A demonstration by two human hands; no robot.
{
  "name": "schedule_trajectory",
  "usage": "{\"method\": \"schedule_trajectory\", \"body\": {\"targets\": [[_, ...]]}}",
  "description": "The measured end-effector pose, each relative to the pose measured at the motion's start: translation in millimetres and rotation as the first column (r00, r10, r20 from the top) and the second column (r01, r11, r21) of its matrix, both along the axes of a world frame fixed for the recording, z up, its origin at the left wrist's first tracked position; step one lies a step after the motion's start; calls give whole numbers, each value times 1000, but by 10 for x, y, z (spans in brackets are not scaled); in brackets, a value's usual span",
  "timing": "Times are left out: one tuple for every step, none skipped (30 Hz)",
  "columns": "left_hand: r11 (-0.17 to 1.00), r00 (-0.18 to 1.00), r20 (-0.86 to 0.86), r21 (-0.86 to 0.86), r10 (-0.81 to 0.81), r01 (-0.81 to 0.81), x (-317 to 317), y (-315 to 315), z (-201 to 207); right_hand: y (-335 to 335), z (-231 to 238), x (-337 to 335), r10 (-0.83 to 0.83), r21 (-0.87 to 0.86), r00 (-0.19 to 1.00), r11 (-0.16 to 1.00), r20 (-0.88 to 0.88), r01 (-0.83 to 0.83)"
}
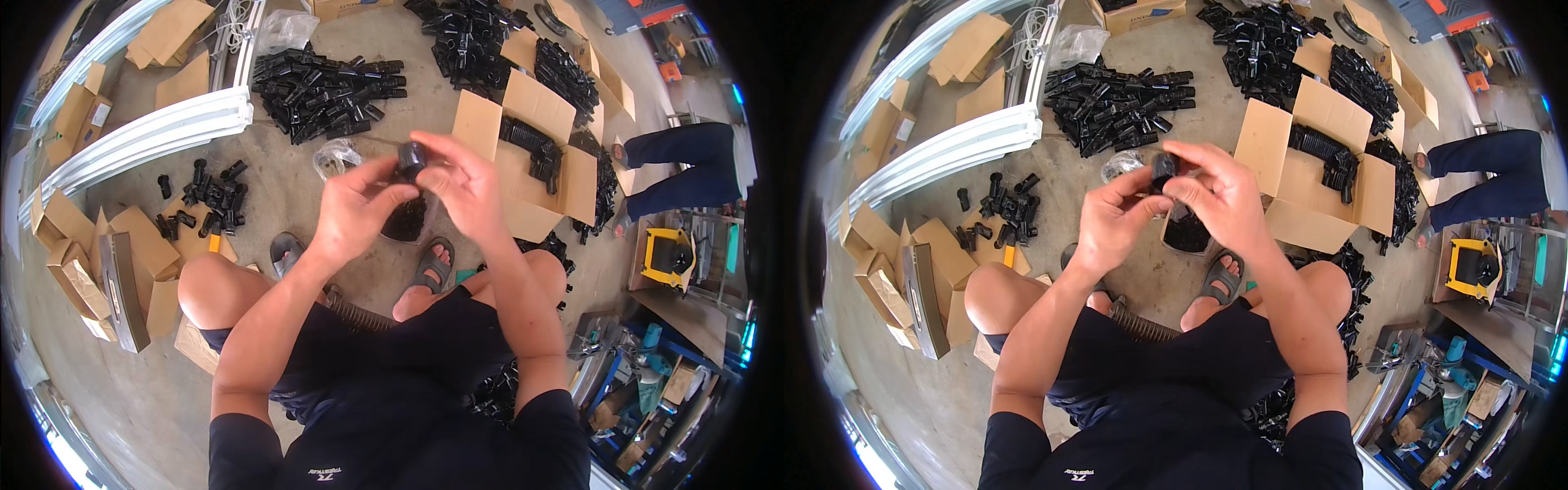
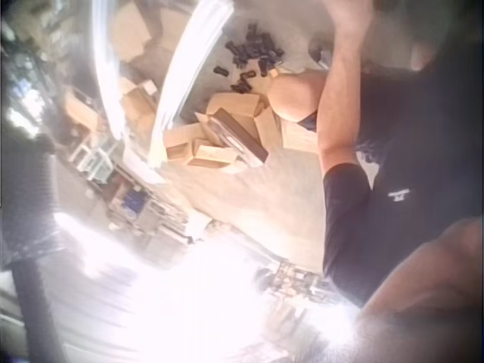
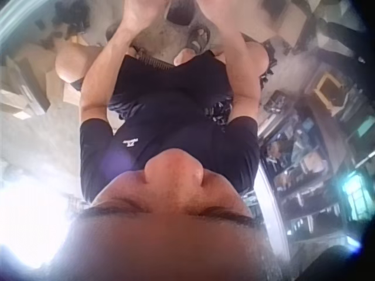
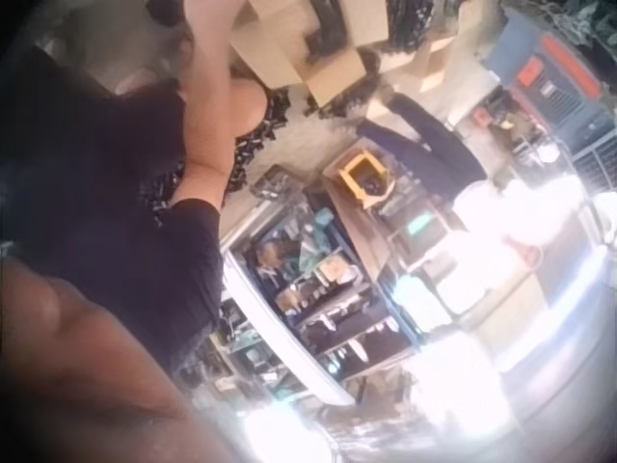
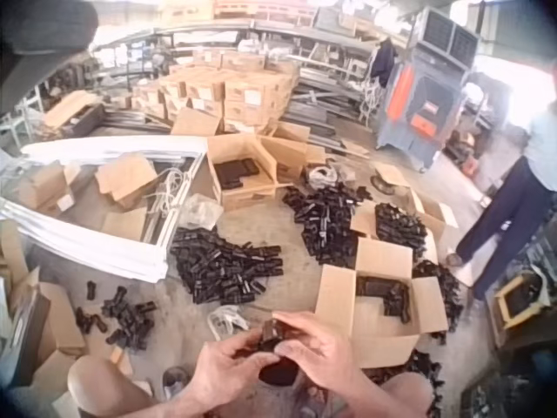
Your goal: The person joins small black metal components together by hand and places the finished units into a cardboard box.
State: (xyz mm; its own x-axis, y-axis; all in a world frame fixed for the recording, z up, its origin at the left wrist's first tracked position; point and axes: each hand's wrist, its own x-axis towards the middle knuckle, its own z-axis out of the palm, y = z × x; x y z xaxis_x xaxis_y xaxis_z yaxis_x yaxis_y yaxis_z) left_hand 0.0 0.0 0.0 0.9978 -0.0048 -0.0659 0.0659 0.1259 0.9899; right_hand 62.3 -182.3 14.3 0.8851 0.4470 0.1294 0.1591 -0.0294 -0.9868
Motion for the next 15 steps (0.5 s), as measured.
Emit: {"method": "schedule_trajectory", "body": {"targets": [[998,999,-4,-54,39,-39,9,27,29,63,6,36,-23,81,993,996,-118,33],[991,997,-10,-106,80,-80,25,56,47,105,-17,95,-37,157,971,985,-236,76],[982,993,-30,-144,117,-120,89,120,11,125,-99,253,-72,-51,980,997,-184,64],[968,986,-72,-192,152,-164,100,174,-21,82,-182,402,-97,-274,985,960,-143,55],[949,978,-86,-238,189,-205,186,251,-33,69,-247,613,-104,-476,992,878,-68,59],[940,972,-103,-253,209,-229,228,312,-33,41,-457,728,-45,-603,999,797,-6,32],[934,970,-109,-265,218,-240,251,358,-18,14,-746,792,26,-714,999,700,44,14],[925,966,-115,-281,231,-255,270,392,-14,-10,-1023,836,93,-799,995,596,-29,-79],[916,963,-118,-297,244,-268,286,418,-23,-44,-1331,841,150,-863,983,477,-107,-167],[928,963,-105,-262,247,-266,314,435,-35,-92,-1727,800,195,-920,978,364,-75,-143],[950,963,-93,-163,252,-264,324,435,-33,-142,-2123,745,242,-963,969,246,-52,-114],[962,962,-82,-61,260,-265,309,429,-2,-180,-2415,647,171,-967,984,241,-43,-84],[962,960,-70,50,271,-268,279,436,45,-163,-2651,509,103,-969,994,242,-33,-57],[938,954,49,173,296,-300,261,393,122,-142,-2848,407,34,-972,999,232,-16,-23],[926,962,70,263,263,-272,230,393,115,-138,-2982,303,-34,-976,999,217,-1,6]]}}
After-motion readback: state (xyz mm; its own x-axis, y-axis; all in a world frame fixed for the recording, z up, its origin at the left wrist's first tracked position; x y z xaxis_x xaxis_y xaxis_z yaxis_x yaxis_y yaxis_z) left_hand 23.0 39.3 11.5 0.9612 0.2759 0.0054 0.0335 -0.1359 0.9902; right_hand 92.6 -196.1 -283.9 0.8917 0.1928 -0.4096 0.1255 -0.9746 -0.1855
